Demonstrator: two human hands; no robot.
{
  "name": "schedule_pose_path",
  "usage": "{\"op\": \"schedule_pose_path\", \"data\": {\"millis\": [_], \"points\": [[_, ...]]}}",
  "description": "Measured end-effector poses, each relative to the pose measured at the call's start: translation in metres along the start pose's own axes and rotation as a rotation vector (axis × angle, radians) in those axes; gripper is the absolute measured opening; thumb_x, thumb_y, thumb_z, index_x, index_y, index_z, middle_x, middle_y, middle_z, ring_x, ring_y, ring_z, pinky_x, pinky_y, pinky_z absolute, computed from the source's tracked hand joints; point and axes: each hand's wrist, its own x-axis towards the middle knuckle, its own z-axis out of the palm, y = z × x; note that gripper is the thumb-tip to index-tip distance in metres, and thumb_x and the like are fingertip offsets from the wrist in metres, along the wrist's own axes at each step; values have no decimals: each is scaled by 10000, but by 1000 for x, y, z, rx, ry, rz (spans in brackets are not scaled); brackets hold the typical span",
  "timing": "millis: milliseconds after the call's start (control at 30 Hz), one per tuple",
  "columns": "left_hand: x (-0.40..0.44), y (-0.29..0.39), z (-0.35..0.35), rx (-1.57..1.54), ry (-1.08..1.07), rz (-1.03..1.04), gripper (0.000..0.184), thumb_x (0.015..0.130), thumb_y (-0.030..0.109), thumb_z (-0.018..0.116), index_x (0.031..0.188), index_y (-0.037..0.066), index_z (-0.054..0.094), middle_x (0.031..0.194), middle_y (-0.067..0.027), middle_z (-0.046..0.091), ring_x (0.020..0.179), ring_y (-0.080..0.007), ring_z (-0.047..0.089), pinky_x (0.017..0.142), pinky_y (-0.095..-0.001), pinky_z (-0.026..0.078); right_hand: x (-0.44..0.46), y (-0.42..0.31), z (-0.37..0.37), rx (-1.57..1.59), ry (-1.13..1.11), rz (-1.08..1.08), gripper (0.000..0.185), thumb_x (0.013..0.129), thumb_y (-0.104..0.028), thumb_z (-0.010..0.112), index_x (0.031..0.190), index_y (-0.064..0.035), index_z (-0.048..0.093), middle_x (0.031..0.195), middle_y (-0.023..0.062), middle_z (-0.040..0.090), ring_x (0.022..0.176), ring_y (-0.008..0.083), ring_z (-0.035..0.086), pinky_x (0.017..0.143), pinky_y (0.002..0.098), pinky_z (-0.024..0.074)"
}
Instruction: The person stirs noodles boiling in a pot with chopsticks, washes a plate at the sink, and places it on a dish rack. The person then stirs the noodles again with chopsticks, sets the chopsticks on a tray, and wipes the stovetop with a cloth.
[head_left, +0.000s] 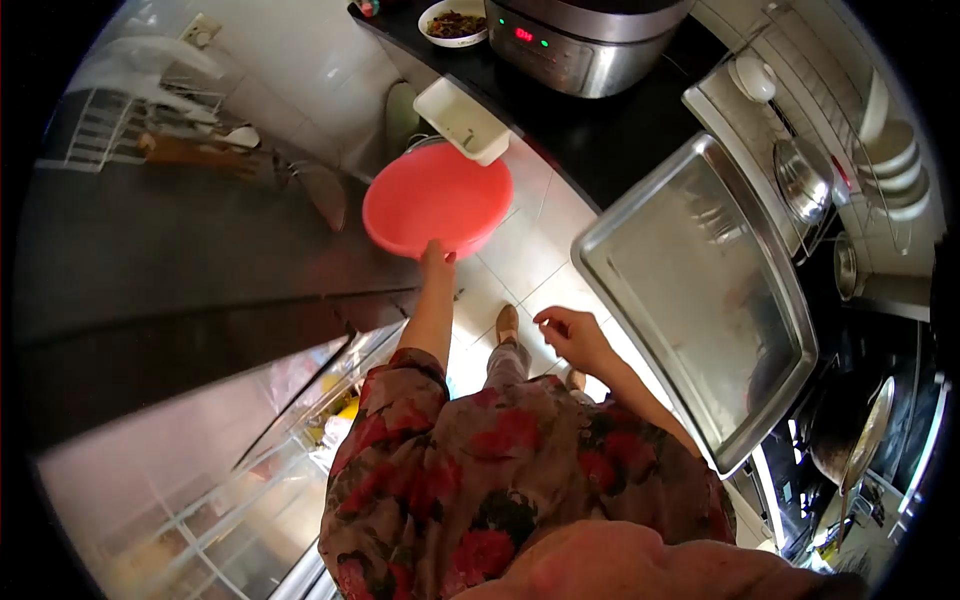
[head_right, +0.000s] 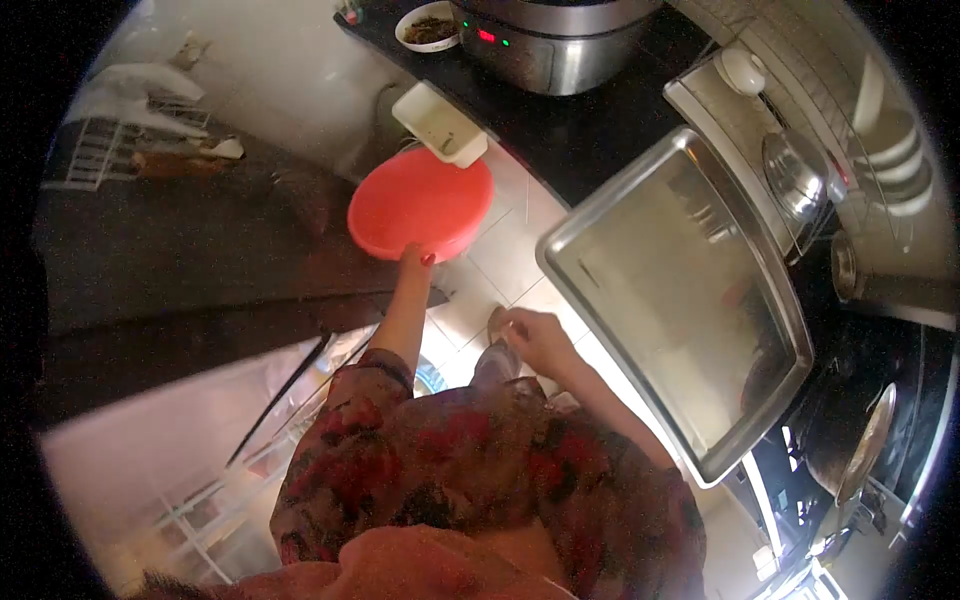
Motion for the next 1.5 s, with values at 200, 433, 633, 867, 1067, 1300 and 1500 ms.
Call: {"op": "schedule_pose_path", "data": {"millis": [200, 433, 633, 867, 1067, 1300, 1500], "points": [[176, -37, -29, 280, -151, 272, 383, 893, 326, 556, 1171, 72, 484, 1155, -58, 480, 1035, -233, 482, 939, -430, 442, 58, 0, 14, -17, -26, 127, 185, 888, -153, 595, 1025, -43, 653, 818, 151, 671, 686, 231, 636, 651, 337, 496], [162, 25, 28, -69, 5, -273, 336, 881, 225, 579, 1132, 26, 480, 1092, -139, 504, 1015, -383, 528, 888, -539, 476, 82, 15, 28, -38, -29, 158, 185, 886, -126, 580, 1052, -76, 643, 796, 173, 663, 678, 265, 648, 639, 350, 499], [137, 24, 50, 81, 68, -329, 248, 923, 188, 495, 1137, 65, 526, 1130, -178, 552, 1016, -416, 535, 885, -555, 478, 84, 19, 36, -66, 63, 63, 163, 879, -115, 597, 1005, -24, 647, 691, 104, 641, 609, 164, 608, 578, 296, 483], [65, -13, 33, 522, -462, -434, 105, 893, 199, 569, 930, 101, 569, 746, -13, 609, 676, -161, 596, 586, -270, 507, 54, 13, 31, -31, 192, 99, 173, 866, -144, 577, 994, -52, 647, 821, 167, 666, 750, 327, 659, 678, 392, 511], [-39, -80, -11, 980, -492, -460, 232, 907, 261, 574, 1046, 75, 570, 903, -80, 646, 740, -217, 669, 589, -323, 543, 1, 15, 19, 77, 290, 41, 182, 848, -158, 594, 969, -37, 654, 795, 169, 665, 759, 335, 655, 694, 378, 518], [-211, -125, 6, 1080, -1227, -636, 187, 868, 101, 489, 1038, 83, 565, 928, -43, 624, 774, -150, 611, 645, -290, 490, -111, 81, 33, -87, 629, -106, 158, 811, -170, 626, 875, -28, 650, 796, 158, 656, 737, 339, 637, 673, 390, 510], [-361, -199, 14, 1189, -1508, -710, 317, 921, 329, 583, 1078, 56, 547, 997, -46, 609, 837, -171, 600, 713, -314, 489, -245, 169, 58, -163, 1007, 70, 130, 753, -183, 636, 795, -61, 653, 816, 136, 621, 768, 336, 615, 683, 414, 494]]}}
